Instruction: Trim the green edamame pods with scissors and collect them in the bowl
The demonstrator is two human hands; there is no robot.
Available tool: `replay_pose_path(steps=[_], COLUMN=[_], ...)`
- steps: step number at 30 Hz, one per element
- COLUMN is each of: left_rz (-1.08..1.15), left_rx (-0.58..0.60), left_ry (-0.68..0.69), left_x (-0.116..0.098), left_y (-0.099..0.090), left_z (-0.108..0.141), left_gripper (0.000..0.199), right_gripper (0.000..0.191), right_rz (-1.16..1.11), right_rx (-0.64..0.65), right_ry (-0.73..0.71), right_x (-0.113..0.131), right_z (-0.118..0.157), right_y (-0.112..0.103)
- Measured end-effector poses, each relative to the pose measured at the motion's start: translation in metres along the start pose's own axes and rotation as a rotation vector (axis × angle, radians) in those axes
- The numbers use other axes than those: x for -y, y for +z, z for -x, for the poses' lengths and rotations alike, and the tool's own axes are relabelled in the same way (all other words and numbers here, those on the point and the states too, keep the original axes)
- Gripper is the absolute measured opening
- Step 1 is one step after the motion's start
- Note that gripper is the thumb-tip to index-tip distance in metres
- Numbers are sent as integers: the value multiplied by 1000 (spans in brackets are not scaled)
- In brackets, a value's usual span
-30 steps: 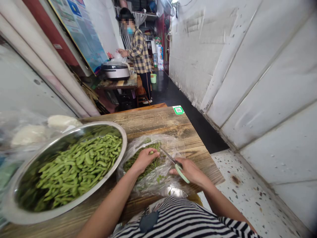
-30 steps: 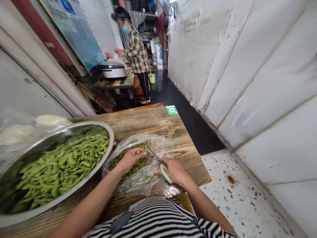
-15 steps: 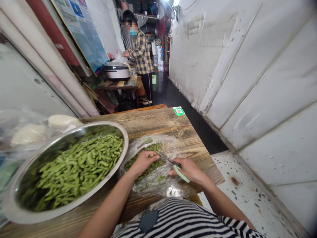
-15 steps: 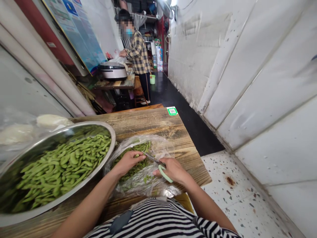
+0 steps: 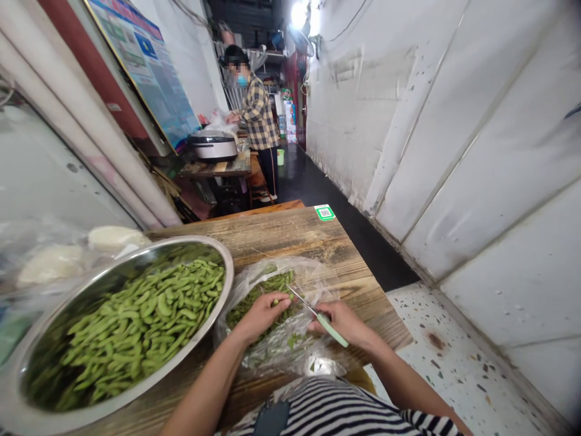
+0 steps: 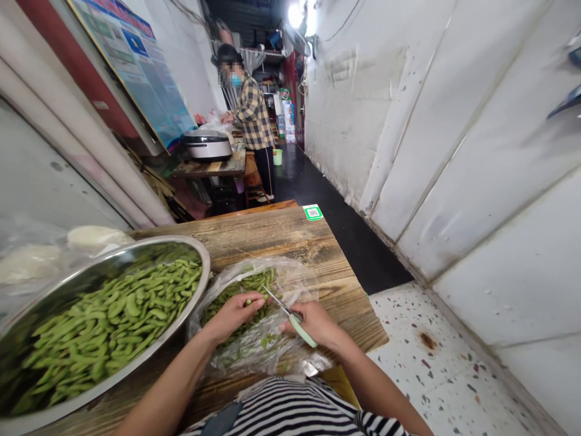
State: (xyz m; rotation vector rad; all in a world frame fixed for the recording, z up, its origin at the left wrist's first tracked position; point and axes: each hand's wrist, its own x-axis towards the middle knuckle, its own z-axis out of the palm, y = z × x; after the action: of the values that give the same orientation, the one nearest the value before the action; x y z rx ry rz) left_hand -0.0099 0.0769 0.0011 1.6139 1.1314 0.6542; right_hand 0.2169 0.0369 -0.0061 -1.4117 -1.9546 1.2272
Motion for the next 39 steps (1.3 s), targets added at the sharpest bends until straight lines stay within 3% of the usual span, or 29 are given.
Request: replay_pose_path(steps=[3,5,12,14,19,25,32,39], left_rz=[6,62,436,572,790,755,714,616], left_rx=[-149,-194,-248,-241,-217,-208,-306,-332], left_ry=[73,37,-183,-202,-186,-199,-191,-179], left_x=[3,3,2,0,-2,-1,1,4], left_y=[1,1,8,11,17,23,28,34], left_z=[-3,-4,-7,-6,-4,-1,-1,-1], left_gripper=[30,28,36,36,38,43,41,40], right_gripper=[36,36,36,36,34,32,34,37], right_rz=[25,31,-49,-53,29,85,144,176], right_rx=[-13,2,68,59,12,12,20,-44], right_ry=[-10,-12,36,-16,10,12,38,47], right_x=[-2,-2,8,12,16,20,31,23], right_z=[-1,0,4,6,7,5,7,8], right_y=[0,-1,-6,-8,-8,-5,-9,-7])
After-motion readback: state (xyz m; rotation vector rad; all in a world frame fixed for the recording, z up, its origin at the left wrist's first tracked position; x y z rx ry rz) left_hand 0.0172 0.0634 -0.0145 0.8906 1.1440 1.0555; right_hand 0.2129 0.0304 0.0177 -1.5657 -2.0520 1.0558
